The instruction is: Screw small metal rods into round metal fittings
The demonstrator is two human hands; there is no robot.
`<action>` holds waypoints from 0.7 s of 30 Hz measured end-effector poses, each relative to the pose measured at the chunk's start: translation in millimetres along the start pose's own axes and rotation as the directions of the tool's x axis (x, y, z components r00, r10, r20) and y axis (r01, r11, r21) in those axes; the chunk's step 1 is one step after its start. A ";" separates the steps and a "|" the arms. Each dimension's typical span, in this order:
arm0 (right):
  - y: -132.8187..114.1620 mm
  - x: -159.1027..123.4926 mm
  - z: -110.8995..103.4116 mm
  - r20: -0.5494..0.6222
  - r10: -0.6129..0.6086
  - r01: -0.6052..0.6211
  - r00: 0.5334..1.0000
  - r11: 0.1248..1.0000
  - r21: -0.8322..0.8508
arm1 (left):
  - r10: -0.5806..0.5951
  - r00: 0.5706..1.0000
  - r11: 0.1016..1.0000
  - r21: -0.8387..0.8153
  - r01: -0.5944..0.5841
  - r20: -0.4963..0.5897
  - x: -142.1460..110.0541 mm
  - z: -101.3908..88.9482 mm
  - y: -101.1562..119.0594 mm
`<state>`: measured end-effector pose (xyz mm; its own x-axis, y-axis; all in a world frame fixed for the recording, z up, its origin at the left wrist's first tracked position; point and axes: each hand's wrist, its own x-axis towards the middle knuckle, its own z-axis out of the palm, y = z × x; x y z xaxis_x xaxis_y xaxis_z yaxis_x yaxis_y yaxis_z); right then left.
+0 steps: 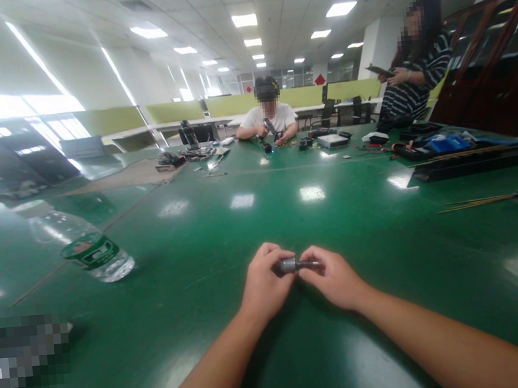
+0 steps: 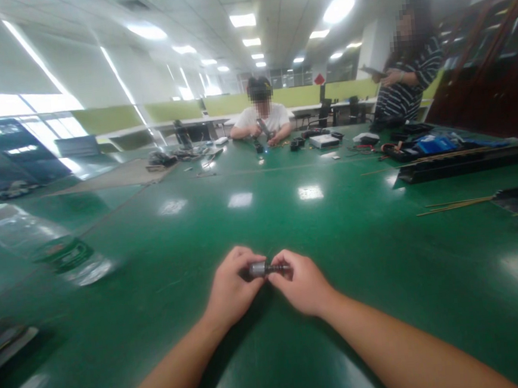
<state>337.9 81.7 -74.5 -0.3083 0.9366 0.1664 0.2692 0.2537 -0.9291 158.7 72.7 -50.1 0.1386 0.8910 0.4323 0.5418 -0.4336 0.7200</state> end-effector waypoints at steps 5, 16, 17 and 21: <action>0.4 -0.4 -0.4 -0.003 0.008 -0.008 1.000 1.000 0.000 | -0.001 1.000 1.000 0.001 0.001 -0.018 0.5 -0.4 0.9; -4.2 -1.2 -1.2 -0.011 0.026 -0.026 1.000 1.000 0.015 | 0.007 0.999 1.000 0.007 -0.007 -0.031 1.5 -1.3 -0.5; -3.7 -1.3 -1.2 -0.012 0.024 -0.024 1.000 1.000 0.018 | 0.006 0.999 1.000 0.008 -0.005 -0.033 1.6 -1.7 -0.5; 0.1 -0.1 -0.8 -0.020 0.025 -0.024 0.999 0.999 0.028 | -0.005 0.999 1.000 0.023 0.006 -0.045 2.5 -4.2 -0.4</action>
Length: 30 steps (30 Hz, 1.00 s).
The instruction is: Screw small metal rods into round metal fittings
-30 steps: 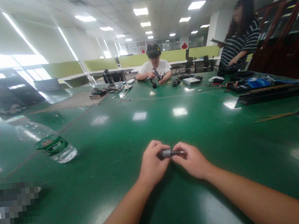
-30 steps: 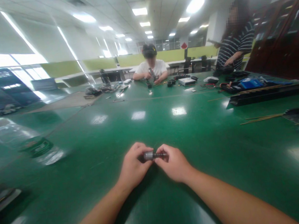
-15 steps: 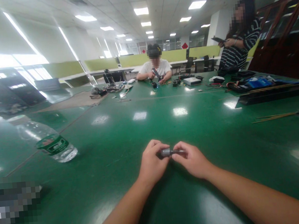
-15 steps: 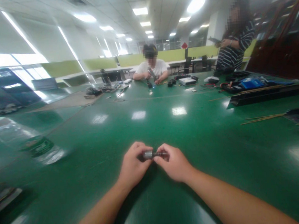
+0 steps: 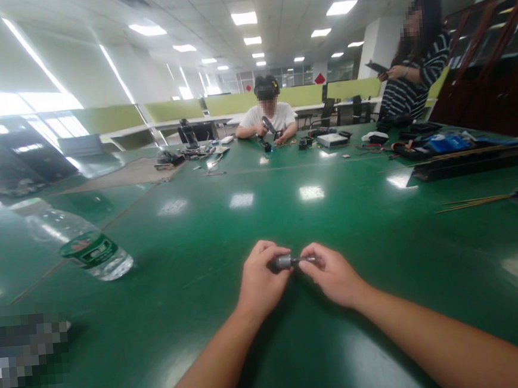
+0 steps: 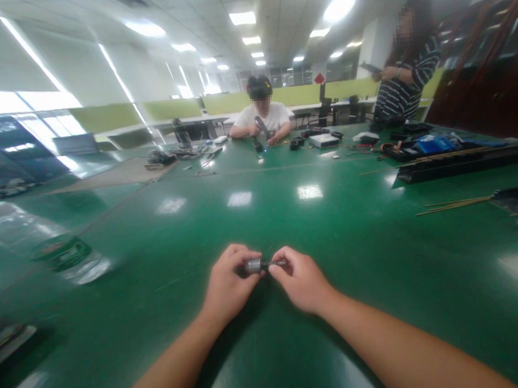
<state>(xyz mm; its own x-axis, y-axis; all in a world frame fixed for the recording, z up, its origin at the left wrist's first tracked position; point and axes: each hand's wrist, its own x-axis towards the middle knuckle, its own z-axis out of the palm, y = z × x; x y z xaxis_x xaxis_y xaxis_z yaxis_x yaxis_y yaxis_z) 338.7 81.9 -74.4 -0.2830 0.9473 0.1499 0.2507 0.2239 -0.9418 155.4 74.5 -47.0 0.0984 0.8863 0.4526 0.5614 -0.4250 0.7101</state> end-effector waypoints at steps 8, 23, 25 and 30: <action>3.0 1.2 0.4 -0.010 0.016 -0.015 1.000 1.000 0.014 | 0.009 1.000 1.000 0.016 -0.009 -0.016 0.2 -0.9 -1.4; 5.3 2.2 0.8 -0.007 0.042 -0.042 0.999 0.996 0.079 | -0.007 0.999 1.000 0.025 0.008 -0.042 2.3 -8.2 -4.2; 6.3 2.6 0.6 -0.007 0.044 -0.043 0.999 0.996 0.079 | -0.008 0.999 1.000 0.022 0.009 -0.046 2.4 -8.3 -4.0; 8.5 2.8 0.7 0.006 0.049 -0.049 0.999 0.993 0.109 | 0.000 0.999 0.999 0.032 0.002 -0.051 2.3 -8.9 -3.8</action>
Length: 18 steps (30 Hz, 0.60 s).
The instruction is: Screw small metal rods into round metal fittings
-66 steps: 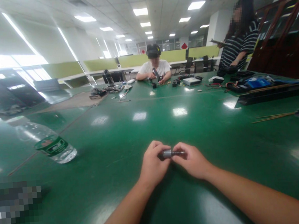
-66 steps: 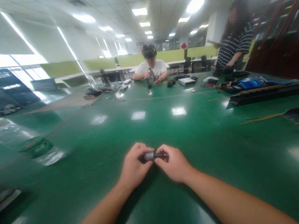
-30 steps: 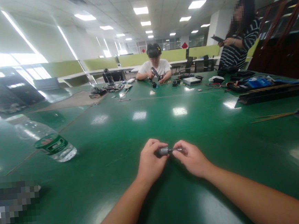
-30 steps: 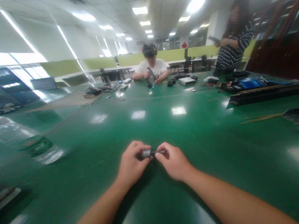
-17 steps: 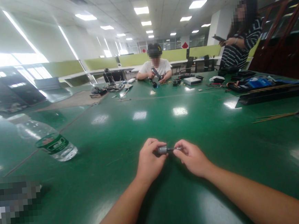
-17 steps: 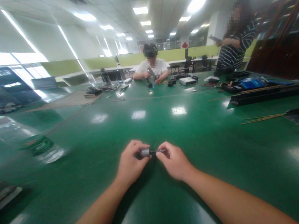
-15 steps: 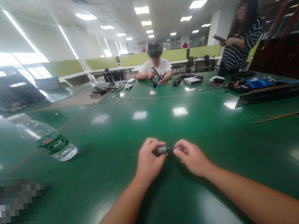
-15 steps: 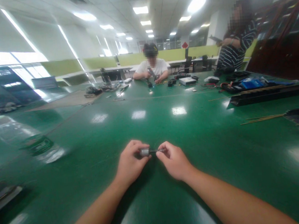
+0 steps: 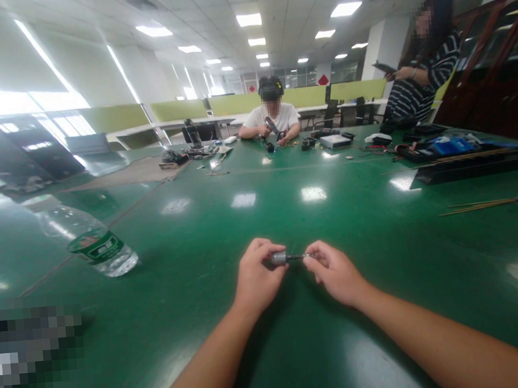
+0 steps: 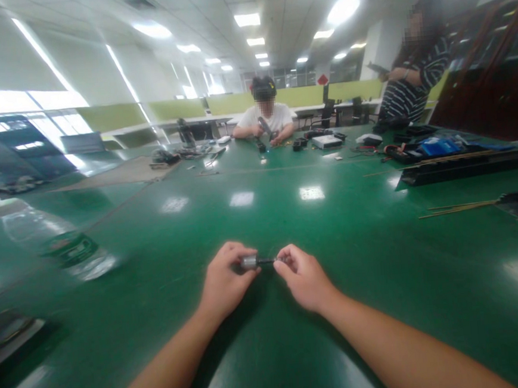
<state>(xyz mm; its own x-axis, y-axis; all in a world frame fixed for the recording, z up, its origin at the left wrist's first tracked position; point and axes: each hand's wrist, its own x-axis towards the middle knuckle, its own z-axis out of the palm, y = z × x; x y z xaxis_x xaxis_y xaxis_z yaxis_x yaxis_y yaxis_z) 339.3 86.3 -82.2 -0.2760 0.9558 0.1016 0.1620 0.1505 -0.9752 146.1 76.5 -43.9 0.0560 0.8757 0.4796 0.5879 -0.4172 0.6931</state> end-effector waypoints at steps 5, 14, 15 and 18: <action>-0.4 0.3 0.2 0.003 0.000 0.000 1.000 1.000 0.014 | 0.008 1.000 1.000 0.005 -0.008 -0.010 0.5 -1.0 -1.5; 0.5 -0.1 0.2 0.006 0.014 -0.014 1.000 0.999 0.035 | 0.005 1.000 1.000 0.012 -0.005 -0.004 1.4 -2.2 -1.0; 1.0 0.2 0.2 0.004 0.013 -0.013 1.000 0.999 0.033 | 0.007 1.000 1.000 0.011 -0.007 -0.007 1.5 -2.4 -1.2; 0.7 0.9 0.0 0.005 0.003 -0.003 1.000 1.000 0.029 | 0.008 1.000 1.000 0.014 -0.008 -0.011 1.7 -3.0 -1.9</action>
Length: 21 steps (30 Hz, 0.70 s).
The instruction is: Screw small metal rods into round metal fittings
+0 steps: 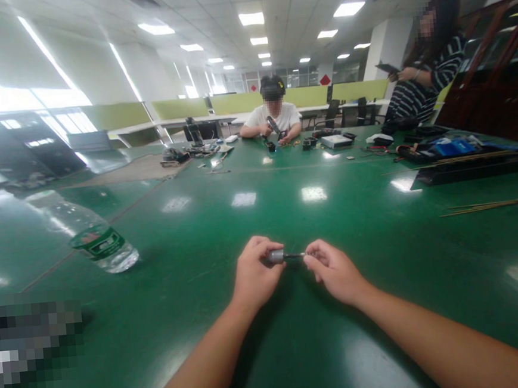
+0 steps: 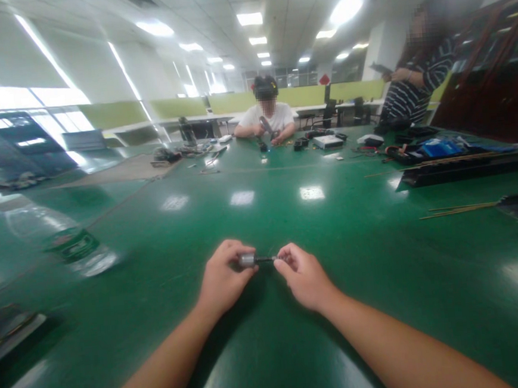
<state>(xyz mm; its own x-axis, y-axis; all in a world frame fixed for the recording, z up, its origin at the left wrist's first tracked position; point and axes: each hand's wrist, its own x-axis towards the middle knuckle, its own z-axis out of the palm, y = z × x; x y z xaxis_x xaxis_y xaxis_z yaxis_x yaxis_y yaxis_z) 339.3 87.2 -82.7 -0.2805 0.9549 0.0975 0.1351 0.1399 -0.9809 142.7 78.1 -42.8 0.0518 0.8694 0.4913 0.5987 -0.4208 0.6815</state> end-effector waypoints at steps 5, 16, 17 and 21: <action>-4.4 -1.0 -1.3 -0.020 -0.002 0.002 1.000 1.000 0.001 | -0.021 1.000 1.000 0.022 0.021 -0.010 1.5 -1.9 -5.3; -3.9 5.8 -2.5 -0.082 0.112 -0.080 0.990 0.945 0.317 | -0.339 0.940 0.936 -0.110 0.334 -0.034 7.3 -2.4 -19.2; -3.8 6.0 -2.2 -0.074 0.110 -0.081 0.991 0.943 0.323 | -0.356 0.934 0.926 -0.144 0.348 -0.027 7.3 -1.9 -19.6; -2.3 6.4 -1.7 -0.050 0.102 -0.081 0.994 0.946 0.315 | -0.373 0.928 0.902 -0.235 0.362 -0.004 6.7 -4.7 -21.0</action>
<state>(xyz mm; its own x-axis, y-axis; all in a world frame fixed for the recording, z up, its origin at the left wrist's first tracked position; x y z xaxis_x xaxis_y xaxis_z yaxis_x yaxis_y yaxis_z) 338.8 93.5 -79.6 -0.2171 0.9761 0.0058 -0.1488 -0.0272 -0.9885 126.7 91.5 -51.2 -0.1787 0.9625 0.2039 0.3706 -0.1261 0.9202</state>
